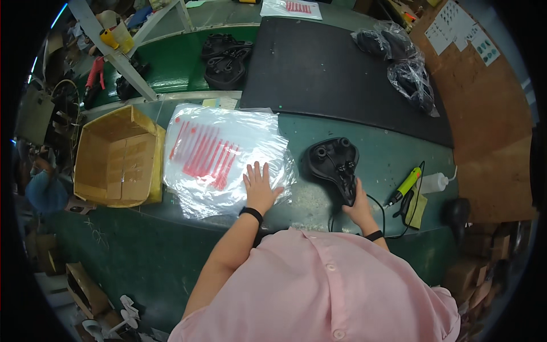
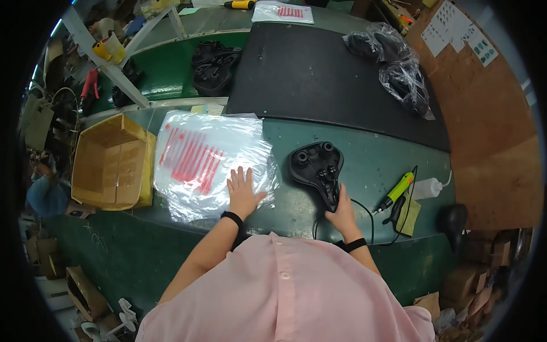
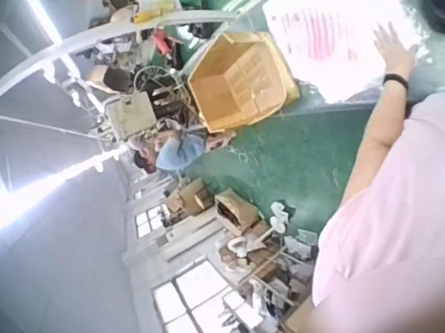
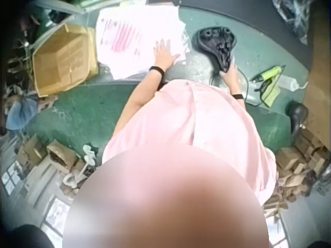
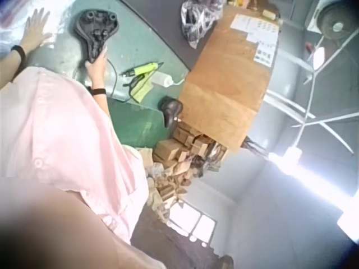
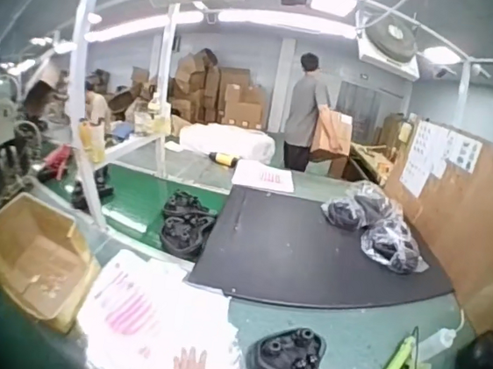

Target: The person repeatedly picks up black bicycle seats from a pile on a green workbench, places them into clear plastic bags, and sets the packaged items aside. The process involves handling the seats one by one, ensuring they are fully enclosed in the packaging material.

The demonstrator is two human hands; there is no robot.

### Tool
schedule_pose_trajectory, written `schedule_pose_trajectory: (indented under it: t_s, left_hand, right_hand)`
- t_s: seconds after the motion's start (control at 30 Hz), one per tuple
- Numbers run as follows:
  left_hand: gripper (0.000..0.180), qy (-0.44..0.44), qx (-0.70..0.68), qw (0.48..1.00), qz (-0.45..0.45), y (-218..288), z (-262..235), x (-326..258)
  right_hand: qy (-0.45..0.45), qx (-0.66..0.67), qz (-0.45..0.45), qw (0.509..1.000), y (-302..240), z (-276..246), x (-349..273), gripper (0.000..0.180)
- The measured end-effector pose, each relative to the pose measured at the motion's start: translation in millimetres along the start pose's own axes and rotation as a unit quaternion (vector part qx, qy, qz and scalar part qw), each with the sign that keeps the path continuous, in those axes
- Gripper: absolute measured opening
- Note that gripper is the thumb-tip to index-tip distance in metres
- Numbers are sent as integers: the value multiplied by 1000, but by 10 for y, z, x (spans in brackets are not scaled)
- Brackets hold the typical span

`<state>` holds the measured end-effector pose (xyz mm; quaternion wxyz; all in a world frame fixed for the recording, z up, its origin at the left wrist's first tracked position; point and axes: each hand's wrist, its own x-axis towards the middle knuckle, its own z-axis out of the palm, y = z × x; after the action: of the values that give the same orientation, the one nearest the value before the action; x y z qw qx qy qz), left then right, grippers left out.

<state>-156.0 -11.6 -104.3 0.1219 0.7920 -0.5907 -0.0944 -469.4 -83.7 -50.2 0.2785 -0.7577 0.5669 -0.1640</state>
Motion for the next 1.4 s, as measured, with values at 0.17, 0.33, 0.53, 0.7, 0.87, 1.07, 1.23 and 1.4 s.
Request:
schedule_pose_trajectory:
  t_s: [0.17,0.33,0.53,0.7,0.87,1.07,1.23,1.4]
  left_hand:
    - [79,17,2,1000,19,-126,-237,87]
    - [39,-78,228,969,57,-67,86,105]
    - [26,41,-147,987,-45,-473,-179,218]
    - [35,110,-299,939,-130,-717,-394,108]
    - [28,38,-381,912,-149,-865,-632,23]
    - [29,21,-389,912,-126,-668,-936,181]
    - [22,-24,-334,941,-41,-841,-808,133]
    - [10,-182,-570,785,-162,-1342,-935,49]
  right_hand:
    - [-106,160,139,971,109,160,32,99]
    - [-182,393,187,882,-16,189,204,79]
    - [-214,649,273,677,82,464,368,37]
    - [-222,656,269,670,-82,434,426,28]
    - [-245,614,159,733,-579,77,361,36]
    - [-321,639,125,688,-1735,495,444,56]
    - [-349,634,167,669,-2199,1375,715,42]
    - [-245,591,214,738,-2319,1726,716,39]
